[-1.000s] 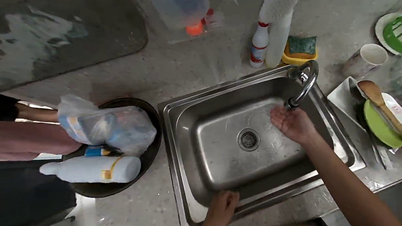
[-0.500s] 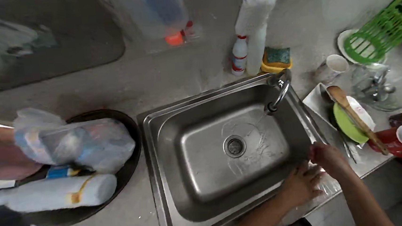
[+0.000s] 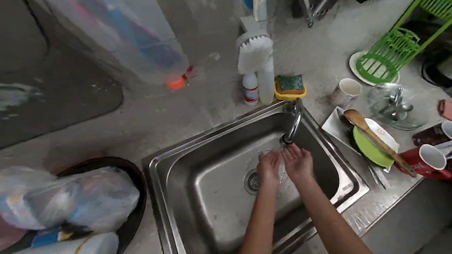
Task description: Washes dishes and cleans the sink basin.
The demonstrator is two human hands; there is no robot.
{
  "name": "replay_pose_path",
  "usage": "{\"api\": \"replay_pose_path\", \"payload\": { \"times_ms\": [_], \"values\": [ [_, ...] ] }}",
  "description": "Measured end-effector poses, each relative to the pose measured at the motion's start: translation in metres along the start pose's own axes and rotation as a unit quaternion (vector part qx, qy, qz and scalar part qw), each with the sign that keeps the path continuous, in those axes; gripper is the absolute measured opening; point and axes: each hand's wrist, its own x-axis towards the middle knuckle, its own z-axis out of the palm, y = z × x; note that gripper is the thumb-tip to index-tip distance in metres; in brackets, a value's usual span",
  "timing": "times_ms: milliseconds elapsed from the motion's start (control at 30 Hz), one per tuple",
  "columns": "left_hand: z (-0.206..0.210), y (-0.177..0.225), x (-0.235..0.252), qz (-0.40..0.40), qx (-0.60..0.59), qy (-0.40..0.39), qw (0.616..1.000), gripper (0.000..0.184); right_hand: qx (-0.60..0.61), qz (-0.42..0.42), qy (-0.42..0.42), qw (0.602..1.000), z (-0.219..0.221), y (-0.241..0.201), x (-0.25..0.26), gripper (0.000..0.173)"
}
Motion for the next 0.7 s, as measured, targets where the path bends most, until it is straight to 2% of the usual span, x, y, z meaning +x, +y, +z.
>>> {"api": "replay_pose_path", "payload": {
  "times_ms": [67,100,267,333,433,533,600,667,700],
  "values": [
    [0.010,0.011,-0.008,-0.004,-0.045,0.003,0.999,0.047,0.081,0.044,0.012,0.996,0.008,0.005,0.005,0.054],
    [0.014,0.012,-0.010,0.006,-0.045,0.014,0.999,0.049,0.106,0.055,0.006,0.993,0.011,0.005,0.006,0.052],
    [0.031,0.003,-0.017,0.076,-0.069,0.002,0.995,0.090,0.134,0.076,-0.060,0.986,0.016,0.000,0.007,0.046],
    [0.033,0.000,-0.020,0.071,-0.084,-0.008,0.994,0.092,0.134,0.077,-0.081,0.985,0.013,-0.001,0.007,0.048],
    [0.030,-0.008,-0.024,0.067,-0.061,-0.009,0.996,0.081,0.121,0.070,-0.103,0.985,-0.001,0.001,0.001,0.056],
    [0.026,-0.030,-0.024,0.063,-0.011,0.011,0.998,0.065,0.169,0.071,-0.044,0.982,-0.022,0.006,0.001,0.058],
    [0.035,-0.043,-0.025,0.041,0.047,0.017,0.998,0.059,0.168,0.063,0.035,0.983,-0.032,-0.004,0.000,0.048],
    [0.061,-0.049,-0.029,0.007,0.094,-0.018,0.995,0.056,0.104,0.014,0.102,0.989,-0.039,-0.030,-0.005,0.039],
    [0.078,-0.054,-0.030,-0.010,0.108,-0.048,0.993,0.057,0.135,-0.004,0.105,0.985,-0.043,-0.046,-0.004,0.041]
  ]
}}
